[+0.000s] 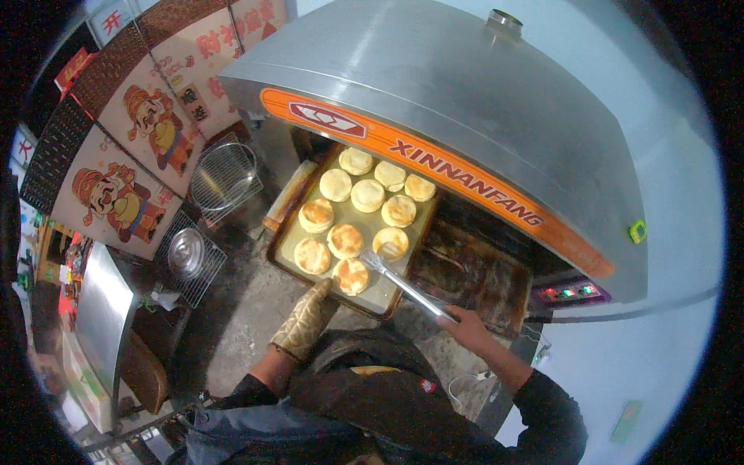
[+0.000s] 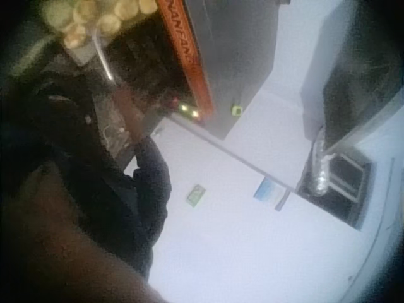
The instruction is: The person spreads a liquid on a large sheet of dough using an orange scraper, then retrieves a tray of baked buns from a commercial oven using an oven mitt and tongs. The buns are turned on the tray and the tray is returned to the oven.
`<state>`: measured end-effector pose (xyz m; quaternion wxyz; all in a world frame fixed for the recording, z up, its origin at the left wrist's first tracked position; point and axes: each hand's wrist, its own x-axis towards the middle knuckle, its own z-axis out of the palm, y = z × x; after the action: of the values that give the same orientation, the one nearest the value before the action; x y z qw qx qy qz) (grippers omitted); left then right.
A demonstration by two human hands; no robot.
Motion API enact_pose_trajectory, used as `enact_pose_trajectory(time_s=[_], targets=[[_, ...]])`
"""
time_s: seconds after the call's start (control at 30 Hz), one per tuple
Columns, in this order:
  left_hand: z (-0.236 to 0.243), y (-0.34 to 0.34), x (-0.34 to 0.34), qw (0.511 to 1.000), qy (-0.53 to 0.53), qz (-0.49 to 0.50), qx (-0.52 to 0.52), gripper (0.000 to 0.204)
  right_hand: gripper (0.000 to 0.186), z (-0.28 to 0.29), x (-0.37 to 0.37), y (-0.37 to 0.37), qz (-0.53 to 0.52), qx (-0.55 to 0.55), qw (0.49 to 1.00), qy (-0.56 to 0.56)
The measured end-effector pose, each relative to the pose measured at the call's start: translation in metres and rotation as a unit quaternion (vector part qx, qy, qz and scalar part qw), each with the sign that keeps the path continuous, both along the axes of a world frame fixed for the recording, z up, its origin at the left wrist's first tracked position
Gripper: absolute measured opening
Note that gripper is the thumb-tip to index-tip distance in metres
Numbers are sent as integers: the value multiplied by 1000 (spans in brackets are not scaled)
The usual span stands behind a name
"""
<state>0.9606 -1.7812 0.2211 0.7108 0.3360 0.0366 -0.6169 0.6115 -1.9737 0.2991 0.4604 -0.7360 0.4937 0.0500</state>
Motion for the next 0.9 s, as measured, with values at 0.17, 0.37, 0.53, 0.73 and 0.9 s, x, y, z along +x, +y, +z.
enact_pose_trajectory(time_s=[0.17,0.37,0.53,0.73,0.9], targets=[[-18,-10,-1,998,41,43,-16,54,35,-6,43,-58,-66,307,949,-20],[6,-14,-6,998,46,45,8,53,29,-37,96,-64,-143,443,882,-76],[-28,-14,2,994,79,77,16,52,24,-68,143,-56,-113,483,852,-167],[-7,-18,-3,998,11,44,43,54,20,-83,192,-49,-134,349,913,-162],[5,-24,3,999,10,24,44,54,25,-109,180,-50,23,-157,966,-205]])
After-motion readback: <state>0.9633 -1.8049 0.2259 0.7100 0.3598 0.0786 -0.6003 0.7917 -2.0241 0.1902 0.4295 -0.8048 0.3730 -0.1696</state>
